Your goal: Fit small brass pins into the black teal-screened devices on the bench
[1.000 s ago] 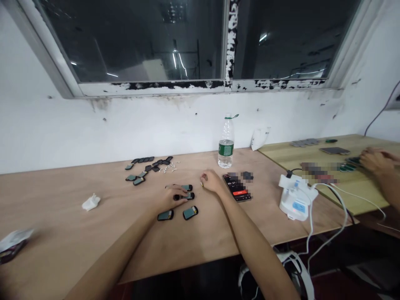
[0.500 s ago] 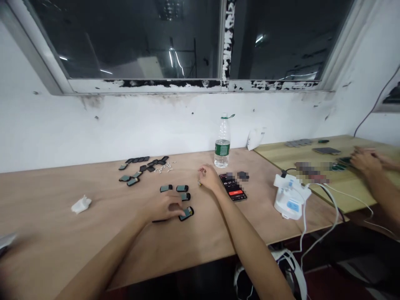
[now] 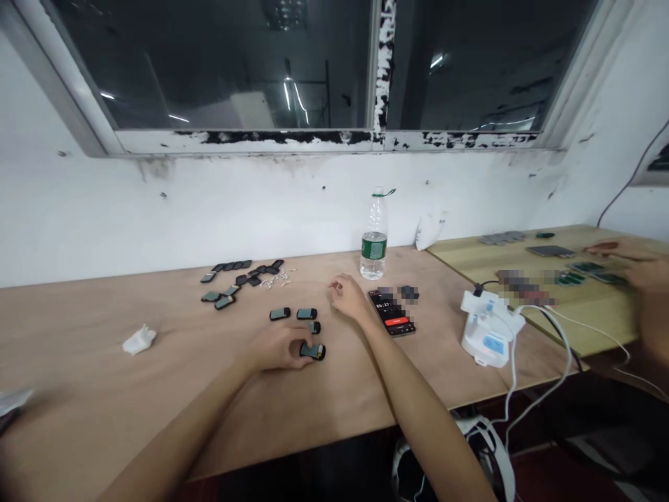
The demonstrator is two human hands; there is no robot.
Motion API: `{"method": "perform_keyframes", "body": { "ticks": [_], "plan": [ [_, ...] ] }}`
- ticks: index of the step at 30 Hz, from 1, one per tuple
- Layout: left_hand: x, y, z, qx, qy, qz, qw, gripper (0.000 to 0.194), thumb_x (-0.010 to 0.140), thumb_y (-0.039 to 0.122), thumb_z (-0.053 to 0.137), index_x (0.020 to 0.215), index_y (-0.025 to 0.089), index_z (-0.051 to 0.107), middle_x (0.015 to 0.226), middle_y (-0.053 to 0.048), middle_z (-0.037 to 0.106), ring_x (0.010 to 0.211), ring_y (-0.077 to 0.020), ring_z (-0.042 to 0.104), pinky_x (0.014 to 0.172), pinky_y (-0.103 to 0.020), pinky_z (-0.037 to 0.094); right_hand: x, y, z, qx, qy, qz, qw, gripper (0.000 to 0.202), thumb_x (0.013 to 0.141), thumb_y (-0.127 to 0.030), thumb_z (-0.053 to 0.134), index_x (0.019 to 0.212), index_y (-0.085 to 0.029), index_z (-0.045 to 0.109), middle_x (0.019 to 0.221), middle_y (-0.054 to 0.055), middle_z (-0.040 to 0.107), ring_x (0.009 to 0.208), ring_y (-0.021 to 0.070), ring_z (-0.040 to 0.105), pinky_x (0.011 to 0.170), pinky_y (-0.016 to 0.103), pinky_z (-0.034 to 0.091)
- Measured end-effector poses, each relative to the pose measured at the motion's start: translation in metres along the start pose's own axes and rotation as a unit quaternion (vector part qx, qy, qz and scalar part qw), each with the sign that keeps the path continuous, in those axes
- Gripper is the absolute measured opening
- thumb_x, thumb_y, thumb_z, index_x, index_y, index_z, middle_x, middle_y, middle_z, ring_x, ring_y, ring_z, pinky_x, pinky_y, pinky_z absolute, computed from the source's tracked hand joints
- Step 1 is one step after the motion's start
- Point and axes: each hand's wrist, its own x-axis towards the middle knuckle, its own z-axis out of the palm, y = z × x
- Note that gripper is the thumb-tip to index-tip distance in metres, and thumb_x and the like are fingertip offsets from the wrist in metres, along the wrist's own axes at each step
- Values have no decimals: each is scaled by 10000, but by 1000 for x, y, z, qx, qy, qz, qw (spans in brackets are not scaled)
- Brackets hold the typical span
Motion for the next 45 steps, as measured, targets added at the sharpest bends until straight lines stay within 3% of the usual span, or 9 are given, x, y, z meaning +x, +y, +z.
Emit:
{"method": "perform_keyframes", "body": {
  "ticks": [3,7,12,18,27,37,45],
  "plan": [
    [0,-10,-1,-7,18,7,1000,121,764,304,774,820,243,687,918,-23,710,883,-223,676,790,-301,530,0,-4,0,11,-7,-6,1000,206,792,-105,533,891,-193,691,891,44,659,839,197,584,842,327,480],
    [-1,-28,-3,7,104,-1,995,126,783,258,755,864,225,664,997,-50,676,957,-230,652,854,-331,533,-2,-11,2,60,-40,0,997,179,816,-136,543,896,-184,696,906,55,686,807,184,605,758,303,484],
    [-4,-40,-8,19,169,-40,985,76,844,243,694,903,210,658,983,-52,637,895,-202,643,820,-326,546,-8,-27,7,159,-153,10,975,127,889,-287,594,909,-192,677,933,60,729,876,201,667,820,329,523],
    [-6,-49,-2,-5,194,-46,980,80,861,253,697,920,210,664,976,-37,622,865,-172,652,763,-273,558,-16,-32,21,259,-257,54,930,274,832,-400,727,995,-207,621,930,48,727,870,210,701,798,338,555],
    [-6,-54,4,-29,200,-37,979,104,897,273,692,980,211,695,1038,-51,680,940,-189,686,862,-302,574,-16,-35,23,241,-229,15,943,292,832,-400,728,1024,-209,618,942,32,674,821,177,621,788,314,520],
    [-7,-62,13,-8,206,-9,978,136,916,323,696,975,208,738,1077,-71,724,934,-201,719,846,-318,604,-17,-36,21,222,-245,1,944,292,823,-353,721,994,-224,522,873,-12,576,723,141,520,670,257,446],
    [-8,-65,15,2,213,-10,977,147,914,331,704,965,202,751,1073,-78,729,918,-200,725,832,-323,611,-17,-40,18,205,-221,-5,953,286,807,-336,735,975,-218,537,927,-1,589,756,142,535,721,279,468]
  ]
}}
